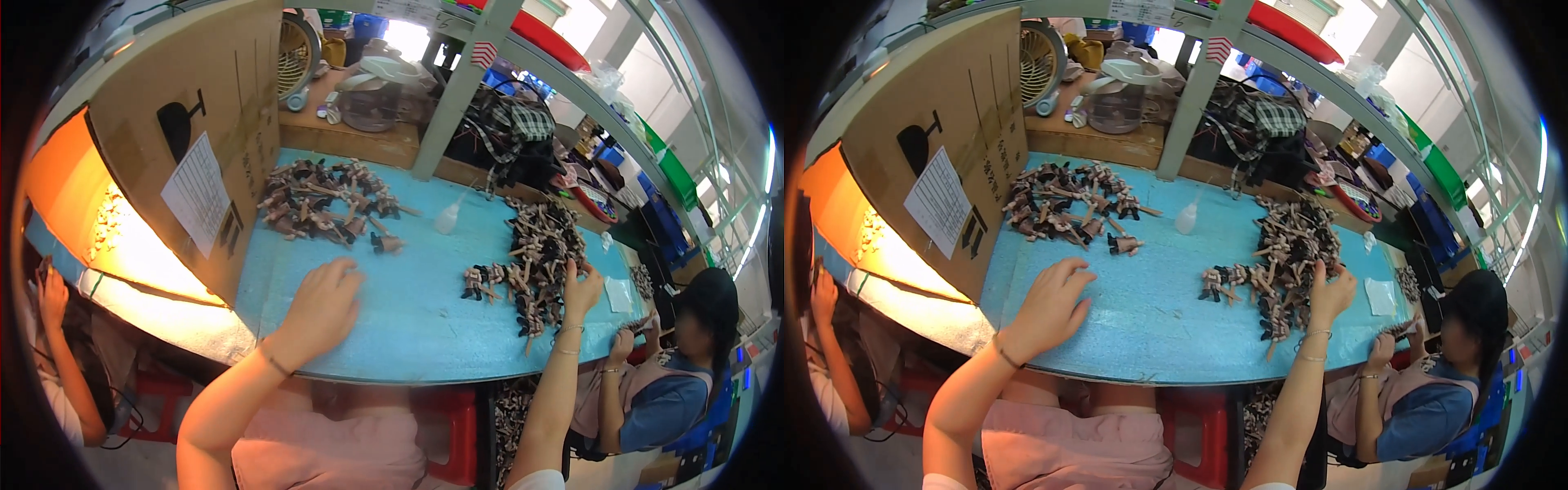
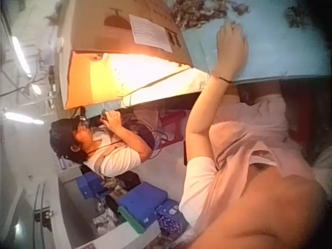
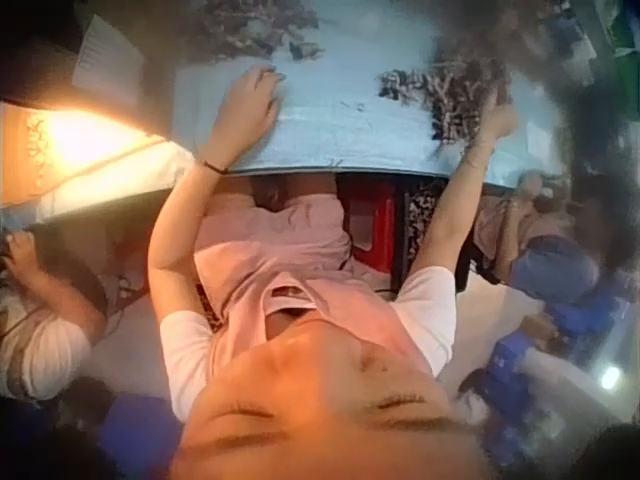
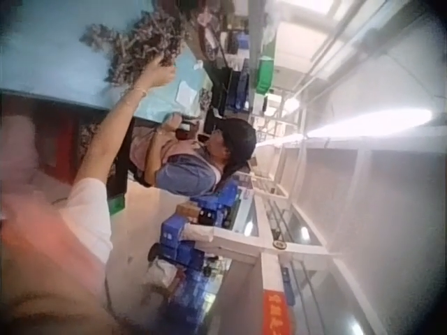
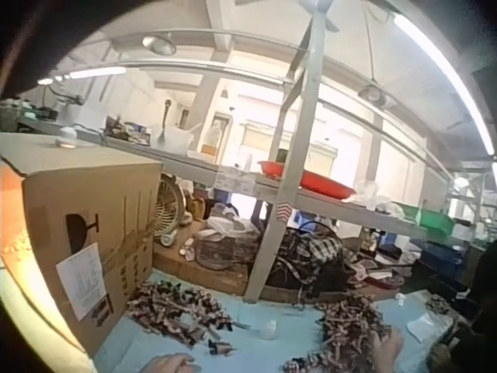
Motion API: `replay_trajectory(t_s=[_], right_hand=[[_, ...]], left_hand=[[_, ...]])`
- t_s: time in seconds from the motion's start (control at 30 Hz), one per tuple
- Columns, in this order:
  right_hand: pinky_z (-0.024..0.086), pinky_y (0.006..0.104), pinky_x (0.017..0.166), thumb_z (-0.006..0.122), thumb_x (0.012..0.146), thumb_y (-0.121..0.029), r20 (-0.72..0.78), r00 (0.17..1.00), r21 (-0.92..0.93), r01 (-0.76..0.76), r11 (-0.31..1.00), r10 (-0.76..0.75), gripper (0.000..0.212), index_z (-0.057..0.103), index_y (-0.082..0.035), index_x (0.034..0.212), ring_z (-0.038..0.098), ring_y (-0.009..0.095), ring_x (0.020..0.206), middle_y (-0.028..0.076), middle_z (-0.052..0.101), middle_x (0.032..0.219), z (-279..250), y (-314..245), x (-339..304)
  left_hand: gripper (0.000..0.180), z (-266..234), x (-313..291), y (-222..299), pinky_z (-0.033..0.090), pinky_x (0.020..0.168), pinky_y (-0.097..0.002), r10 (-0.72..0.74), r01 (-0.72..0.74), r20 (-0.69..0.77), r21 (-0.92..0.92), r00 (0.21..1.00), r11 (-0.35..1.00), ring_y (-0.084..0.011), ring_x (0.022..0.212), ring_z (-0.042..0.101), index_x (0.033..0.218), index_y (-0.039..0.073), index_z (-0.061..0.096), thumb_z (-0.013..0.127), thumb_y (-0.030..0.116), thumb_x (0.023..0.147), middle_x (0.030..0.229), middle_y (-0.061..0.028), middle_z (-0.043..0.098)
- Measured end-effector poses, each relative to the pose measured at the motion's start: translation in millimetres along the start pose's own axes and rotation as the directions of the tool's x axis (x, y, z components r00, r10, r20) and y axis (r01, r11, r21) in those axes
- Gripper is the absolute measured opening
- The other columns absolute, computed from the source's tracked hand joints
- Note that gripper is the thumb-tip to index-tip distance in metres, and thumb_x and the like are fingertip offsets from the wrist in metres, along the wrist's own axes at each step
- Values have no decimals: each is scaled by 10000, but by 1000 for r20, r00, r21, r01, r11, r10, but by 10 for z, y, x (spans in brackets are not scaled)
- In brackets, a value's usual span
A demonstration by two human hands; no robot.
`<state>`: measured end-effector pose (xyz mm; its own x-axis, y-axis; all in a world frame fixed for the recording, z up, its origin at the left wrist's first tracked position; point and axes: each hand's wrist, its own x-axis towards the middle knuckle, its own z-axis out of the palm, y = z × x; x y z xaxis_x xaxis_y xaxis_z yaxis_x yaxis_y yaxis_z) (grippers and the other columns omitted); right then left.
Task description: The person assembles small plastic toy figures by applying glue from a glue bottle to individual plastic toy parts.
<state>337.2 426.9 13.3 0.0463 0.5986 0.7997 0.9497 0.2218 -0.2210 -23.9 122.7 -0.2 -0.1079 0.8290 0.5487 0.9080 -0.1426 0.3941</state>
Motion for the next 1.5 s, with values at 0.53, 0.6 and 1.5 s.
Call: replay_trajectory(t_s=[0.53, 0.6, 1.5], right_hand=[[474, 344, 784, 687, 770, -249, 590, 722, 651, -160, 742, -362, 452, 526, 22, 1094, 604, 274, 904, 175, 616, 989, 718, -2037, -502], [476, 301, 772, 664, 793, -175, 615, 703, 719, -316, 619, -356, 355, 540, 3, 1074, 619, 225, 863, 147, 627, 942, 407, -2171, -532], [322, 309, 621, 718, 704, -463, -19, 786, 987, 113, 114, -618, 452, 545, -109, 926, 449, 132, 599, -29, 502, 706, -2049, -2145, -1236]], left_hand=[[275, 578, 430, -1, 364, 741, -385, -131, 152, -177, 114, 976, 982, -288, 909, 484, 858, 40, 512, 706, 176, 718, 934, -112, 513], [297, 482, 288, 42, 368, 715, -381, -205, 205, -56, -3, 977, 979, -284, 843, 523, 879, 49, 482, 712, 129, 709, 895, -110, 551], [388, -569, -941, 420, 420, 948, -448, -153, 39, -395, -283, 906, 958, -408, 1134, 511, 920, 44, 424, 668, -124, 669, 1137, -268, 560]])
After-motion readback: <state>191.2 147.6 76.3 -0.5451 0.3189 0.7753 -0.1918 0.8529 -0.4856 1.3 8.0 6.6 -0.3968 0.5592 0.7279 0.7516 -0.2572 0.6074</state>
